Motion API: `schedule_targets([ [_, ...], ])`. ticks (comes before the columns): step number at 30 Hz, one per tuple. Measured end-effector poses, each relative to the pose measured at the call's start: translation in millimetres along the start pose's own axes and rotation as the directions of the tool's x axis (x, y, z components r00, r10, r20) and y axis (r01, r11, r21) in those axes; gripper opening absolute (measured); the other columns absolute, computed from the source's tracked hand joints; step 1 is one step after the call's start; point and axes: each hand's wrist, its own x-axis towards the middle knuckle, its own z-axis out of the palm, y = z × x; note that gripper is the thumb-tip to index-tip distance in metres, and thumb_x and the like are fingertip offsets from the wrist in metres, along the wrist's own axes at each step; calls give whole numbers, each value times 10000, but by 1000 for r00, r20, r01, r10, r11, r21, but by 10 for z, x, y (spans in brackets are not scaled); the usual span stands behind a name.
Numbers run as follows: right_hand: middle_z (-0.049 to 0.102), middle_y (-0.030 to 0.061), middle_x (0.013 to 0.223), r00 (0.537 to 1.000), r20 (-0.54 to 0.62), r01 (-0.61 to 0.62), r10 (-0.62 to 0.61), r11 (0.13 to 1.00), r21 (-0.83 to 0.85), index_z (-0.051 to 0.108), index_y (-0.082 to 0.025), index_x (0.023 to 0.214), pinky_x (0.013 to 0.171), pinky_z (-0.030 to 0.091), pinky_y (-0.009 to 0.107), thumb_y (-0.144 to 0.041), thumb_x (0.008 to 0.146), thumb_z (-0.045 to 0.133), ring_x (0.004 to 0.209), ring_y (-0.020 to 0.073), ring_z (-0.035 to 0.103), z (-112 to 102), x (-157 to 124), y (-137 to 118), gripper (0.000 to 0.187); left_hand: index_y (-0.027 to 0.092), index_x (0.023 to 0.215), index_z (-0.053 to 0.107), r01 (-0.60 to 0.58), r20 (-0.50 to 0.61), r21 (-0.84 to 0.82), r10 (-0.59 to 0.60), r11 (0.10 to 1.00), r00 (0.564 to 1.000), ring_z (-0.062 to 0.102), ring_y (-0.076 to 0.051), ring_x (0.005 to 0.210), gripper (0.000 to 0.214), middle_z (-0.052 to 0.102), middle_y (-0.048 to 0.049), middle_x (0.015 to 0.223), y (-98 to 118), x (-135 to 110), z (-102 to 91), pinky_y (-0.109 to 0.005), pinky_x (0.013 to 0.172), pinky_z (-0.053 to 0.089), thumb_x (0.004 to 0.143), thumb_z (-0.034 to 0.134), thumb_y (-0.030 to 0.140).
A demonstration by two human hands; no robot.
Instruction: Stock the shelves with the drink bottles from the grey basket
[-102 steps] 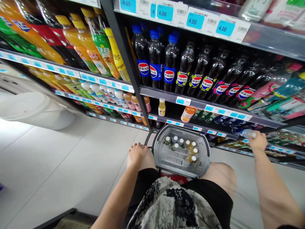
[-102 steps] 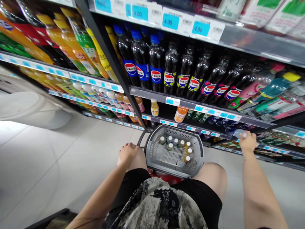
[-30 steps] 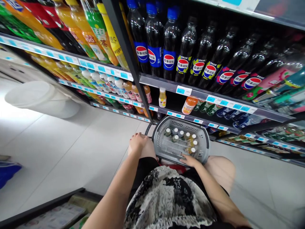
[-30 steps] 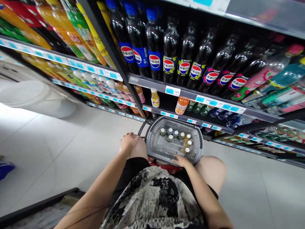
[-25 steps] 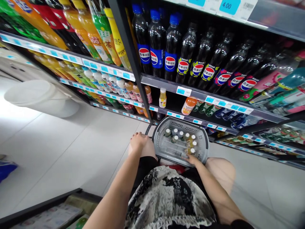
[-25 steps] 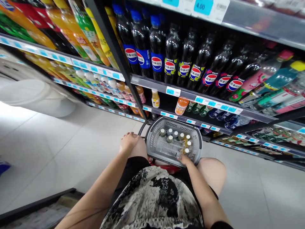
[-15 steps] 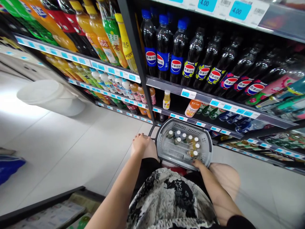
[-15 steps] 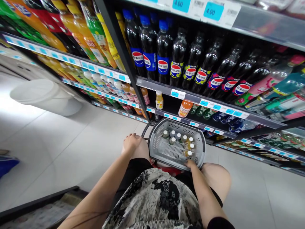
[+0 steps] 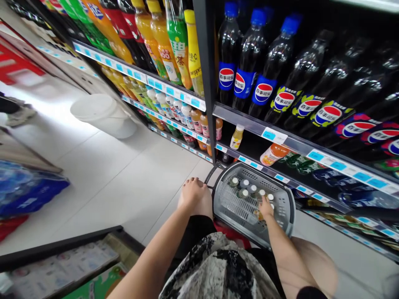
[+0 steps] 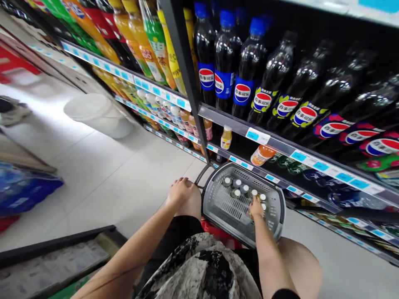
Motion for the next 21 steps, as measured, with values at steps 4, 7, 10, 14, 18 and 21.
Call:
schedule_targets([
  [4, 323, 192, 1706, 984, 17, -178, 177, 981, 72, 297, -259, 1726, 991, 564, 337, -306, 1042, 479, 1209, 249, 712, -60, 206, -42, 709, 178, 1242, 736, -4, 19, 22, 4, 1000, 1000, 615, -335, 1288, 407, 710, -151, 1340, 45, 37, -9, -452, 1097, 465, 938, 553, 378],
  [7, 343, 180, 1704, 979, 74, -199, 191, 974, 106, 266, -278, 1737, 1023, 561, 349, -333, 1043, 483, 1276, 271, 688, -25, 324, -43, 729, 175, 1218, 737, 2, 26, 45, -3, 999, 1000, 615, -334, 1271, 398, 710, -151, 1328, 73, 59, -5, -455, 1093, 468, 932, 558, 387],
  [10, 410, 175, 1679, 987, 90, -144, 133, 981, 131, 270, -214, 1736, 1116, 515, 326, -323, 1035, 499, 1432, 279, 587, 18, 436, -39, 745, 181, 1199, 738, 10, 31, 63, -12, 998, 999, 606, -333, 1286, 385, 705, -153, 1335, 86, 88, 11, -454, 1107, 456, 928, 565, 393],
  [14, 511, 156, 1609, 985, 122, -132, 120, 987, 94, 359, -219, 1674, 1107, 507, 316, -331, 1053, 473, 1423, 258, 594, -1, 582, -38, 641, 184, 1274, 724, 10, 58, 64, -14, 998, 998, 582, -334, 1339, 432, 683, -147, 1407, 82, 140, 24, -451, 1135, 441, 941, 562, 408],
  [18, 655, 169, 1430, 971, 198, -148, 137, 988, 43, 507, -214, 1522, 994, 544, 354, -414, 1048, 531, 1251, 282, 701, -41, 705, -41, 515, 183, 1285, 725, 23, 68, 58, -27, 998, 997, 583, -332, 1338, 433, 677, -147, 1418, 91, 176, 10, -440, 1119, 447, 937, 563, 385],
  [21, 734, 172, 1307, 960, 253, -121, 115, 993, 8, 570, -166, 1449, 975, 549, 351, -423, 991, 658, 1221, 291, 723, -2, 729, -76, 532, 185, 1257, 734, 30, 78, 47, -33, 998, 996, 581, -333, 1338, 408, 681, -144, 1407, 123, 181, -27, -444, 1120, 441, 933, 560, 363],
])
